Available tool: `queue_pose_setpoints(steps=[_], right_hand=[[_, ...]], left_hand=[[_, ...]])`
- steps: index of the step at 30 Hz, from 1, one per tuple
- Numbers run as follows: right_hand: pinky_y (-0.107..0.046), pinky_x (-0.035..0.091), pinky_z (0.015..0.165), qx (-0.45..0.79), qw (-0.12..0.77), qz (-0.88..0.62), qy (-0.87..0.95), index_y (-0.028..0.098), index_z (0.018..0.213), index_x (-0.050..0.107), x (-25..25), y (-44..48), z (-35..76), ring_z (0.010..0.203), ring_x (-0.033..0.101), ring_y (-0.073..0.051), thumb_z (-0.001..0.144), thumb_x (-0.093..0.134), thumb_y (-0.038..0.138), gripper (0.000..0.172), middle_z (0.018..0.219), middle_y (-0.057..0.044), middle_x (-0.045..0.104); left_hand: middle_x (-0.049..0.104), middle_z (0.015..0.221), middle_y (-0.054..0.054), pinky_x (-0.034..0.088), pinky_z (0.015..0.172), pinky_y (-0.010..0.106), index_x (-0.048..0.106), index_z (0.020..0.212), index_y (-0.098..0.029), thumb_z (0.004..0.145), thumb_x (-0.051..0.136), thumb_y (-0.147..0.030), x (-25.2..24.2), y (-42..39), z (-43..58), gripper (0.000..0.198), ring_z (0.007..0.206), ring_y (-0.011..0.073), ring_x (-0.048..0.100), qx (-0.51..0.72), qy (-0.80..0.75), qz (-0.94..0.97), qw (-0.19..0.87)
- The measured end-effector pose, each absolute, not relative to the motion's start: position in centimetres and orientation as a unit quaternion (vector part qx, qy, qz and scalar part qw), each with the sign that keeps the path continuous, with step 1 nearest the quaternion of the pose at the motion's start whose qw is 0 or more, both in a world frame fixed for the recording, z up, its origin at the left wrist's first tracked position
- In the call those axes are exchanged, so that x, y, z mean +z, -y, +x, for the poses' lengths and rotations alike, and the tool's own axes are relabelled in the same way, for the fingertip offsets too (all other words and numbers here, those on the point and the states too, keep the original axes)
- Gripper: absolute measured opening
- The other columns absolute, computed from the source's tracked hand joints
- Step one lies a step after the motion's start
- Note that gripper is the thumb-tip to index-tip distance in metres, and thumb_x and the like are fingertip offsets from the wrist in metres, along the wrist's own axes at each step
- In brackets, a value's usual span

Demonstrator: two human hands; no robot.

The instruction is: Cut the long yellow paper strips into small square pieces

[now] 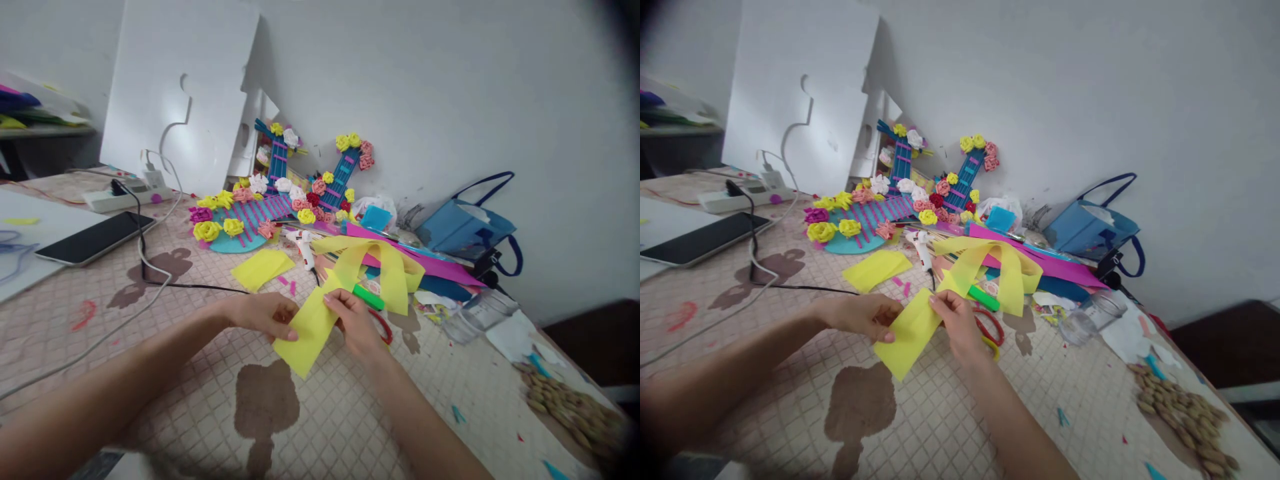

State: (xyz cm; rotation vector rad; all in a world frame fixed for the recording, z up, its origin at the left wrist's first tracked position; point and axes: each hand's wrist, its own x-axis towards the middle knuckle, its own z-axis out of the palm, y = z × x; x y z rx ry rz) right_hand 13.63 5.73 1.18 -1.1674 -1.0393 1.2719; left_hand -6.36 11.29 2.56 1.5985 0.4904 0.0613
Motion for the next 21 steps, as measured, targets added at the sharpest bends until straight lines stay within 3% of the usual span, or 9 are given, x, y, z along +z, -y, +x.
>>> queue_pose_setpoints(steps=[7, 21], right_hand=[[-0.022, 0.032, 0.052, 0.512, 0.490, -0.490, 0.508, 0.017, 0.067, 0.057, 0.4, -5.2, 12.5, 0.056, 0.043, -0.009, 0.072, 0.064, 0.036, 0.021, 0.060, 0.004, 0.050], [-0.021, 0.038, 0.047, 0.502, 0.483, -0.494, 0.520, 0.018, 0.069, 0.057, 0.4, -5.4, 13.0, 0.050, 0.045, -0.009, 0.075, 0.061, 0.042, 0.026, 0.058, 0.003, 0.048]], left_hand=[[0.050, 0.067, -0.002, 0.038, 0.049, 0.018, 0.054, 0.080, -0.012, 0.075, 0.059, -0.046, 1.3, -11.4, -4.7, 0.034, 0.058, 0.0077, 0.047, 0.232, -0.260, 0.719, 0.601], [0.050, 0.060, -0.003, 0.036, 0.049, 0.019, 0.051, 0.070, -0.013, 0.070, 0.063, -0.045, 2.1, -11.1, -4.8, 0.034, 0.053, 0.0074, 0.046, 0.286, -0.341, 0.653, 0.613]])
